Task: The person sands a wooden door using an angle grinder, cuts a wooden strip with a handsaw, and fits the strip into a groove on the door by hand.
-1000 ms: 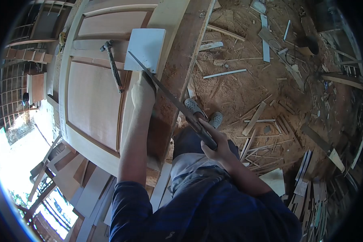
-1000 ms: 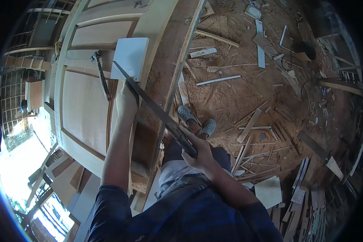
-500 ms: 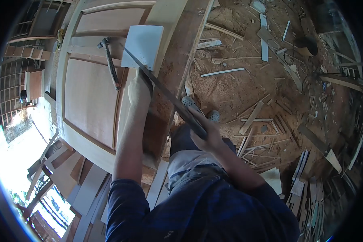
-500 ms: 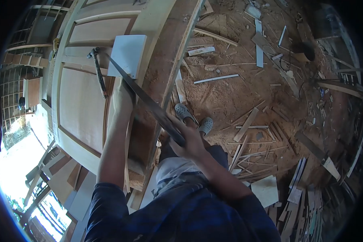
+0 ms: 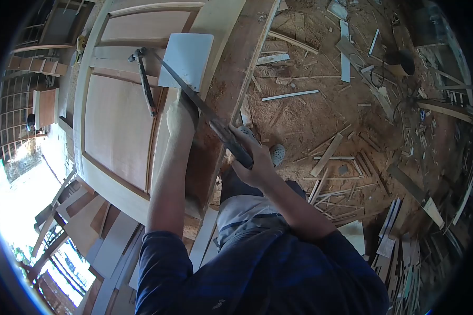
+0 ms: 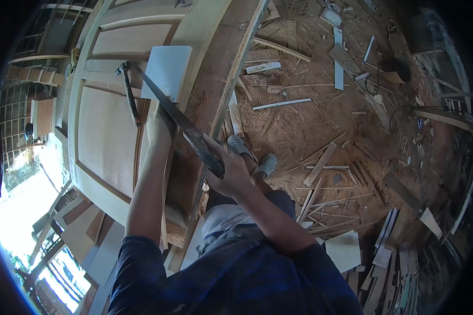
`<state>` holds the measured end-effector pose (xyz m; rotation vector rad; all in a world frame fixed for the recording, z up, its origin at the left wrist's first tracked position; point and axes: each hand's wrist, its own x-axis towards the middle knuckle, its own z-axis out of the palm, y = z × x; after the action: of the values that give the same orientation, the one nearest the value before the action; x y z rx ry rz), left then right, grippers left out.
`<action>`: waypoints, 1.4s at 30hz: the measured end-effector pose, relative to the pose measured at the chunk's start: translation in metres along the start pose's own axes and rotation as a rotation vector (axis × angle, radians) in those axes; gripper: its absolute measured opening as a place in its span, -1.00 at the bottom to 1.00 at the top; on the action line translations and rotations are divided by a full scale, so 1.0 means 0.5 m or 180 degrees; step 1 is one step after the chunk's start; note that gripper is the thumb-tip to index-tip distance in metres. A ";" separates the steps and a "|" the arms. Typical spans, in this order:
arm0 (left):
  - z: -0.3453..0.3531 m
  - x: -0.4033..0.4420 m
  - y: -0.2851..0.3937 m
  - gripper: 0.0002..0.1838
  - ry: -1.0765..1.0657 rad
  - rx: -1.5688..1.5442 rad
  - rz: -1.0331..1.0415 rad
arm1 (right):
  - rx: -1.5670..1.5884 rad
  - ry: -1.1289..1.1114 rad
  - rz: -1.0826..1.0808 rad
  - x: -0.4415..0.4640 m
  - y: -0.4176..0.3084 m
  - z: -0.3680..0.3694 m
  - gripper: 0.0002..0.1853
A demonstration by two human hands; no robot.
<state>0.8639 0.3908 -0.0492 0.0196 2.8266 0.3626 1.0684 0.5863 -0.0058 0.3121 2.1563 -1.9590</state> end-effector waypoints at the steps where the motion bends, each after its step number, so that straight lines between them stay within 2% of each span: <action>1: 0.007 0.002 -0.004 -0.54 0.0048 -0.0020 0.0047 | -0.0026 -0.0060 0.0037 0.003 -0.004 -0.002 -0.21; 4: -0.002 0.000 -0.001 -0.52 0.0005 0.0128 -0.0062 | 0.0256 0.0311 -0.0103 -0.099 0.060 -0.010 -0.14; 8: 0.003 0.001 -0.004 -0.55 0.0027 -0.0069 -0.0068 | 0.0090 0.0324 -0.0231 -0.065 0.044 -0.001 -0.13; 11: 0.009 0.009 -0.008 -0.56 -0.0005 0.0173 -0.0028 | -0.0120 0.0267 -0.0202 0.005 0.002 0.010 -0.13; 14: 0.013 0.002 -0.020 -0.55 0.0121 -0.0061 0.0193 | -0.0051 0.0293 -0.0167 -0.053 0.020 0.001 -0.15; 16: -0.001 0.000 -0.001 -0.54 0.0107 -0.0050 0.0020 | 0.0268 0.0332 -0.0091 -0.124 0.034 -0.018 -0.14; 22: 0.011 0.001 -0.005 -0.57 0.0171 -0.0085 -0.0006 | 0.0022 0.0161 -0.0014 -0.001 -0.016 -0.002 -0.14; 25: 0.016 0.000 -0.008 -0.57 0.0165 -0.0054 -0.0011 | -0.0087 0.0329 -0.0248 -0.048 0.004 -0.004 -0.20; 28: 0.006 -0.002 -0.004 -0.56 0.0132 -0.0067 -0.0092 | 0.0240 0.0380 -0.0175 -0.152 0.043 -0.029 -0.21; 31: 0.013 -0.008 -0.004 -0.67 0.0231 -0.0103 0.0078 | 0.0122 0.0407 -0.0170 -0.101 0.028 -0.022 -0.20; 34: 0.012 -0.006 0.001 -0.74 0.0326 -0.0057 0.0123 | 0.0038 0.0024 0.0179 0.009 -0.029 -0.004 -0.20; 37: 0.017 -0.005 -0.003 -0.75 0.0330 -0.0040 0.0093 | -0.0031 0.0240 -0.0067 -0.044 -0.010 -0.004 -0.20; 40: 0.004 -0.006 0.005 -0.75 0.0386 -0.0058 0.0145 | 0.0252 0.0350 -0.0238 -0.171 0.062 -0.034 -0.18; 42: 0.007 -0.015 0.005 -0.76 0.0375 -0.0086 0.0199 | 0.0135 0.0254 -0.0118 -0.142 0.040 -0.032 -0.18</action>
<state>0.8721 0.3936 -0.0496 0.0835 2.9423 0.4292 1.1419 0.6032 -0.0021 0.3657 2.1863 -2.0480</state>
